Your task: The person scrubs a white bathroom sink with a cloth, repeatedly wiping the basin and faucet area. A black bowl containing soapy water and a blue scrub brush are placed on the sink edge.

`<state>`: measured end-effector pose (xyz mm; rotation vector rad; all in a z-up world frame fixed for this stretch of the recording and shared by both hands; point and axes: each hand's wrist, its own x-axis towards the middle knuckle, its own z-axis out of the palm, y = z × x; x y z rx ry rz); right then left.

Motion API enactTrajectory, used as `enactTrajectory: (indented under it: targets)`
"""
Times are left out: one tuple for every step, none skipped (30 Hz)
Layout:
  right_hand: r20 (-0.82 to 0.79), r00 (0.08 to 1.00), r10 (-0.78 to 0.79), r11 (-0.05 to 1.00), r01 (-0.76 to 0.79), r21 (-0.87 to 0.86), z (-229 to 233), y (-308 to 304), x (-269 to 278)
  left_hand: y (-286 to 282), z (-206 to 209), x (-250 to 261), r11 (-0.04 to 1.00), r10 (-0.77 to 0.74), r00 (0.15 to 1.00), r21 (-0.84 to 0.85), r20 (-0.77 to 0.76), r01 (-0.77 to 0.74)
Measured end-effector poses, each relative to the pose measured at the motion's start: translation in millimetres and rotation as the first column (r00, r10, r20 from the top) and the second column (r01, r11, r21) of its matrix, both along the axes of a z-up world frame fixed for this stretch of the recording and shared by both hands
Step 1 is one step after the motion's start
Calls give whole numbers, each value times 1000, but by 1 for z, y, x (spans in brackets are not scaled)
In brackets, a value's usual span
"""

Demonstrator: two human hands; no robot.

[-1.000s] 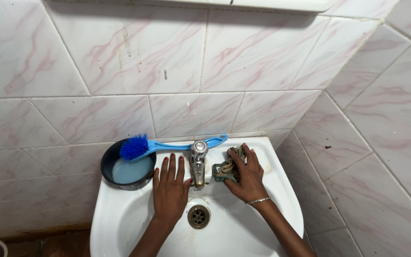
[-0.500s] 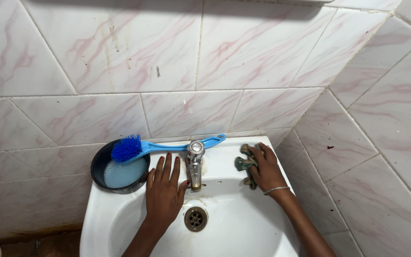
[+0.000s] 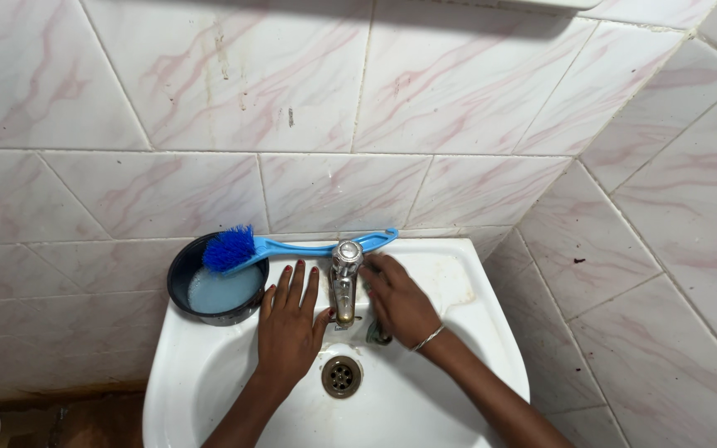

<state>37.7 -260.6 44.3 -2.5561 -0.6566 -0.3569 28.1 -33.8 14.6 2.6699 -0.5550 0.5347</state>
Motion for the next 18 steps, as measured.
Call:
enactTrajectory:
  targets:
    - [-2,999,-37,999,37,9,2,-9,1,0,0,-1,1000,0,1000,-1,4,0]
    - [-4,997,-74,997,74,18,4,-20,2,0,0,-2,1000,-1,1000,-2,9,1]
    - [-6,994,-111,993,111,27,5,-30,3,0,0,-2,1000,-1,1000,-2,14,1]
    - [11,990,-138,990,138,18,6,-39,2,1,0,-2,1000,1,1000,2,9,-1]
    - [29,986,-166,986,166,8,6,-49,0,1,-1,-1,1000,2,1000,6,6,-2]
    - [48,980,-193,981,194,-1,7,-59,-4,1,-1,-2,1000,3,1000,9,3,-3]
    - [34,967,-252,967,253,-34,10,-70,-8,1,-2,-2,1000,3,1000,11,10,-3]
    - [22,950,-311,948,312,-67,13,-79,-14,1,-2,-3,1000,3,1000,13,17,-3]
    - [12,930,-369,925,368,-99,15,-84,-18,1,-2,-2,1000,3,1000,15,25,-4]
    - [-9,928,-372,921,368,-129,17,-87,-23,1,-2,-2,1000,3,1000,19,25,-3]
    - [-31,926,-376,917,367,-159,18,-88,-29,1,-2,-2,1000,4,1000,24,26,-4]
    - [-53,924,-380,912,364,-189,20,-88,-34,1,-2,-2,1000,4,1000,28,27,-5]
    - [-26,923,-385,904,371,-212,19,-83,-39,1,-2,-3,1000,7,1000,26,30,-8]
    - [1,921,-390,895,379,-236,17,-76,-45,0,-3,-4,1000,10,999,25,32,-11]
    - [30,919,-392,885,386,-261,16,-71,-48,-1,-3,-4,1000,14,999,21,36,-15]
    - [44,912,-409,878,406,-253,16,-67,-51,-3,-3,-3,1000,17,999,26,37,-18]
    - [57,905,-421,873,422,-244,16,-64,-53,-4,-3,-3,999,25,999,31,37,-26]
    - [69,899,-433,868,437,-235,18,-62,-54,-4,-3,-3,999,32,999,36,38,-34]
